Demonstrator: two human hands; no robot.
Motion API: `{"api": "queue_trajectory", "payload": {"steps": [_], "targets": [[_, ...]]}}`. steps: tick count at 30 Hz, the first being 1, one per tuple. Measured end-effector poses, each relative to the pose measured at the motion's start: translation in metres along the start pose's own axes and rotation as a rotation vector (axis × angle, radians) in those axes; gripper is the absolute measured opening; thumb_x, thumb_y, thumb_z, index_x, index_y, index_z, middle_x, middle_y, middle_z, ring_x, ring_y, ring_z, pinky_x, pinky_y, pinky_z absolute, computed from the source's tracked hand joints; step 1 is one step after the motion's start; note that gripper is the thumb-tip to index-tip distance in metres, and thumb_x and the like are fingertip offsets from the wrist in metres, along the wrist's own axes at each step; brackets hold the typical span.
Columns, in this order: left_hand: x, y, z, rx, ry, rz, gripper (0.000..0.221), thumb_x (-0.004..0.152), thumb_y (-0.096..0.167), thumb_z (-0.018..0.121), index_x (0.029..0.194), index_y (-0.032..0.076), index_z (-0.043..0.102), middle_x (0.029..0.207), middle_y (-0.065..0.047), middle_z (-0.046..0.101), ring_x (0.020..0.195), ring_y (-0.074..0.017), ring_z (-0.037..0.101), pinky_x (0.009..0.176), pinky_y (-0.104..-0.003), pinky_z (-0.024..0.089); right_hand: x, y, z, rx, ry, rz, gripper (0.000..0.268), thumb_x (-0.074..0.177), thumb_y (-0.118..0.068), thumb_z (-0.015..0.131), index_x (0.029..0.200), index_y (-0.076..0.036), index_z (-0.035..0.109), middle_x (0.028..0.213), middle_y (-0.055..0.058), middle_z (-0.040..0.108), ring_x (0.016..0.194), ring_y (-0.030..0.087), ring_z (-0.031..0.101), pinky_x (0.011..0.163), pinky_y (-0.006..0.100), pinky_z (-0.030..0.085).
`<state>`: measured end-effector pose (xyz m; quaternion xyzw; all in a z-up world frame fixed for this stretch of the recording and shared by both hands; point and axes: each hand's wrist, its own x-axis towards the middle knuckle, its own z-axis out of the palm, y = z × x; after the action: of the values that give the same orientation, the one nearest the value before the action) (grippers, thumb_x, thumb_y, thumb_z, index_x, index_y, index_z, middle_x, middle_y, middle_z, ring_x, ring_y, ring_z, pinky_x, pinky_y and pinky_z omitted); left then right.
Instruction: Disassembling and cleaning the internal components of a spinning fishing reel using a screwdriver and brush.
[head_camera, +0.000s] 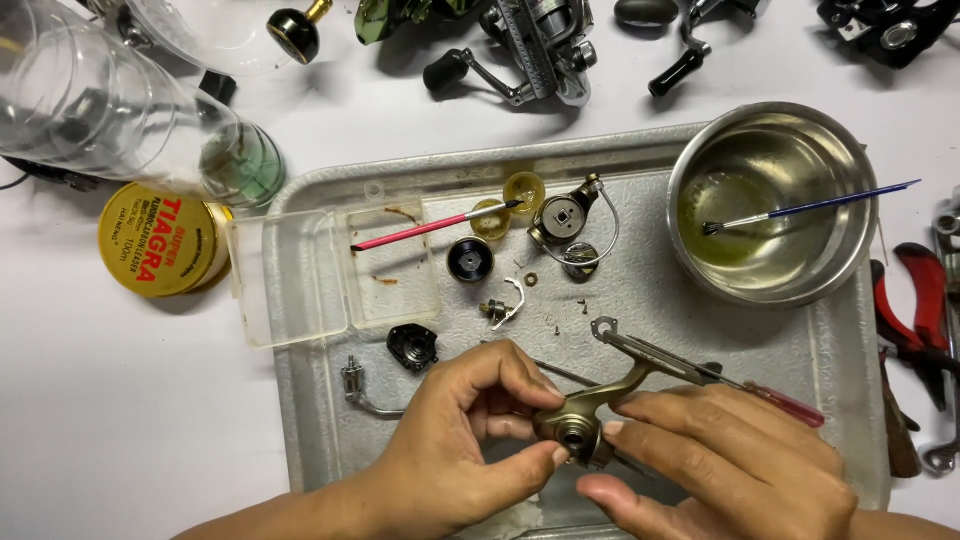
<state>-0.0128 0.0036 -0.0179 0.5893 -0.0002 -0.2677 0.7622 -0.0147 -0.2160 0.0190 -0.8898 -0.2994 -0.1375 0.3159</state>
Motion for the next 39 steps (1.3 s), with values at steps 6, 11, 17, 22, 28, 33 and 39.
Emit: {"api": "queue_trajectory", "payload": {"steps": [6,11,17,22,28,33,39], "targets": [[0.0002,0.0008,-0.0001,-0.028,-0.044,0.049,0.025,0.08,0.002,0.08,0.095,0.008,0.06,0.112,-0.016,0.069,0.097,-0.0169,0.072,0.083,-0.026,0.066,0.0029,-0.0042,0.005,0.052,0.02,0.011,0.022,0.077,-0.028,0.086,0.084,-0.011,0.074,0.077,-0.001,0.078,0.068,0.01,0.077,0.065,0.022,0.061],[-0.0001,0.0031,-0.0004,-0.001,-0.053,0.061,0.025,0.081,0.009,0.078,0.096,0.01,0.059,0.114,-0.016,0.071,0.1,-0.0177,0.073,0.085,-0.03,0.067,0.0013,-0.0013,0.0044,0.111,-0.015,0.0,0.022,0.078,-0.024,0.086,0.089,-0.01,0.073,0.079,0.001,0.078,0.069,0.012,0.079,0.065,0.023,0.063],[0.0005,0.0064,-0.0005,0.039,-0.058,0.103,0.024,0.082,0.007,0.078,0.096,0.01,0.059,0.112,-0.015,0.072,0.099,-0.0191,0.075,0.085,-0.032,0.069,0.0024,-0.001,0.0025,0.1,-0.033,-0.017,0.023,0.077,-0.023,0.088,0.089,-0.009,0.074,0.079,0.004,0.078,0.068,0.013,0.079,0.063,0.022,0.061],[0.0015,0.0044,-0.0003,0.026,-0.068,0.082,0.027,0.082,0.004,0.076,0.099,0.009,0.056,0.113,-0.017,0.071,0.096,-0.0183,0.073,0.084,-0.03,0.068,0.0056,0.0003,0.0018,0.132,-0.039,-0.028,0.022,0.079,-0.021,0.086,0.092,-0.008,0.074,0.083,0.005,0.079,0.072,0.014,0.081,0.066,0.022,0.064],[0.0012,0.0027,-0.0008,-0.021,-0.046,-0.06,0.032,0.08,0.01,0.081,0.101,0.011,0.057,0.114,-0.011,0.072,0.095,-0.0138,0.074,0.082,-0.025,0.064,0.0059,0.0012,0.0061,0.151,-0.009,-0.009,0.024,0.078,-0.021,0.086,0.091,-0.005,0.074,0.079,0.008,0.077,0.069,0.015,0.079,0.064,0.025,0.065],[0.0005,-0.0009,-0.0012,-0.069,-0.058,-0.127,0.034,0.081,0.005,0.081,0.105,0.009,0.056,0.113,-0.01,0.07,0.091,-0.013,0.073,0.078,-0.023,0.061,0.0093,-0.0009,0.0082,0.216,0.029,0.055,0.021,0.076,-0.02,0.083,0.079,-0.004,0.072,0.074,0.006,0.078,0.066,0.016,0.081,0.061,0.025,0.066],[0.0014,-0.0009,-0.0007,-0.093,-0.059,-0.132,0.034,0.081,0.001,0.081,0.102,0.009,0.056,0.111,-0.01,0.071,0.09,-0.0139,0.074,0.077,-0.022,0.062,0.0088,0.0008,0.0085,0.228,0.018,0.078,0.019,0.076,-0.021,0.081,0.079,-0.005,0.072,0.074,0.005,0.077,0.065,0.016,0.081,0.06,0.025,0.066]]}}
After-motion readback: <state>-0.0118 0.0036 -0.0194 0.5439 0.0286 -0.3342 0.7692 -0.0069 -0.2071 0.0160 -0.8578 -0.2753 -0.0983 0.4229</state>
